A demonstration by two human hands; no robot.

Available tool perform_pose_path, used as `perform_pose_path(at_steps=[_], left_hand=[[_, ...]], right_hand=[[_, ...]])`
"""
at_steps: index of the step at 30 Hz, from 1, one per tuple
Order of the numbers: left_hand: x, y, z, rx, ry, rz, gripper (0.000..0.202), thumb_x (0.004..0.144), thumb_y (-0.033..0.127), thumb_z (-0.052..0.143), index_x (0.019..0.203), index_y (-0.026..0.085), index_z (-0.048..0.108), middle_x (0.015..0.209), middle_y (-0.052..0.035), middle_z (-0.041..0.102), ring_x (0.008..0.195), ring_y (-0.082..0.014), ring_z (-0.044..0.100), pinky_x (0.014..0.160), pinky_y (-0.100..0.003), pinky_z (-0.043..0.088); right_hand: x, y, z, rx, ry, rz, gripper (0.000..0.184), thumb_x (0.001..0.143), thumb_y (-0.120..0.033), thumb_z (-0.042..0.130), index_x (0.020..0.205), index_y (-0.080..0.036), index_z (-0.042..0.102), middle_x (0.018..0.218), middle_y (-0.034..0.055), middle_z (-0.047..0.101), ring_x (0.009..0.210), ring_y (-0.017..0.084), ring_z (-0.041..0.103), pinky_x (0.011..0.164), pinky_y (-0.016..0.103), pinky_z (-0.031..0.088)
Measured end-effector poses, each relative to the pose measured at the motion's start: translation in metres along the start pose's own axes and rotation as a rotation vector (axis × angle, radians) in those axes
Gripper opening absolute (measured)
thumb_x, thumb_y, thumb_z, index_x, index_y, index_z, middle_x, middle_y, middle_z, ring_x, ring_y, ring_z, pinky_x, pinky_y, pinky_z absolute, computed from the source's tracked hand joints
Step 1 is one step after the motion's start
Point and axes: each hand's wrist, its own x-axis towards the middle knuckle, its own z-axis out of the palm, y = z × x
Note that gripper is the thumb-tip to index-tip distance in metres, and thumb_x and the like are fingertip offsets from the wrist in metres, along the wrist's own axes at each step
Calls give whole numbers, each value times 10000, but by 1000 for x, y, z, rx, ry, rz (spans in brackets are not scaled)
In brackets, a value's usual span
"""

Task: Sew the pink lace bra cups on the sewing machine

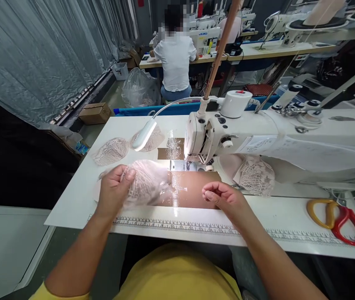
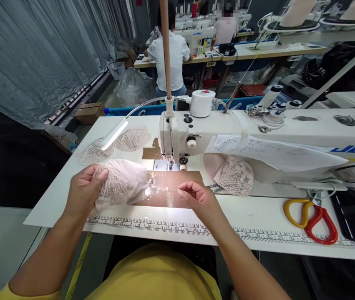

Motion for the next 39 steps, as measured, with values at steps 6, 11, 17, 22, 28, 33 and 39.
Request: perform_pose_path(at_steps=[6,11,17,22,28,33,39], left_hand=[[30,-14,71,823,-268,489,198,851,157,462,681,160,562,685,-71,559,697,-204,511,653,-312,386],[14,-37,135,942,-463,476,183,802,61,463,731,113,622,712,-158,589,741,-290,539,635,-363,377],[6,-16,114,914,-587,518,238,884,213,462,770,105,641,717,-142,598,729,-262,547,675,-381,421],[34,-16,94,646,-708,558,315,953,259,408,813,146,667,785,-79,655,723,-168,590,697,-284,458],[49,-50,109,755,-542,827,306,959,208,374,1026,128,662,1127,-128,665,829,-205,614,748,-359,503],[62,-54,113,746,-574,874,310,960,203,376,1097,127,644,1166,-135,656,861,-205,617,758,-375,517],[67,-52,109,744,-604,879,330,937,254,433,1148,100,635,1214,-121,644,893,-224,598,780,-379,507]], right_hand=[[17,-14,-7,-505,-66,-181,185,858,-331,536,905,-232,685,931,36,692,823,198,616,718,328,474],[41,-12,8,-819,-169,-321,289,870,-129,433,979,-205,691,1013,58,685,956,206,598,838,331,445],[46,11,23,-1196,-163,-379,277,853,-71,437,943,-189,671,924,68,625,846,201,545,710,299,418],[45,13,26,-1376,-151,-367,349,893,-72,413,1117,-205,645,963,84,633,869,221,536,723,327,400],[50,5,28,-1443,-118,-258,391,908,-84,398,1206,-202,620,1049,112,640,857,215,554,700,321,395],[55,4,30,-1449,-62,-236,426,881,-75,437,1258,-200,592,1073,114,630,820,198,561,638,306,367],[54,12,25,-1394,-51,-329,372,873,-84,452,1172,-201,640,1002,81,642,758,175,536,597,302,319]])
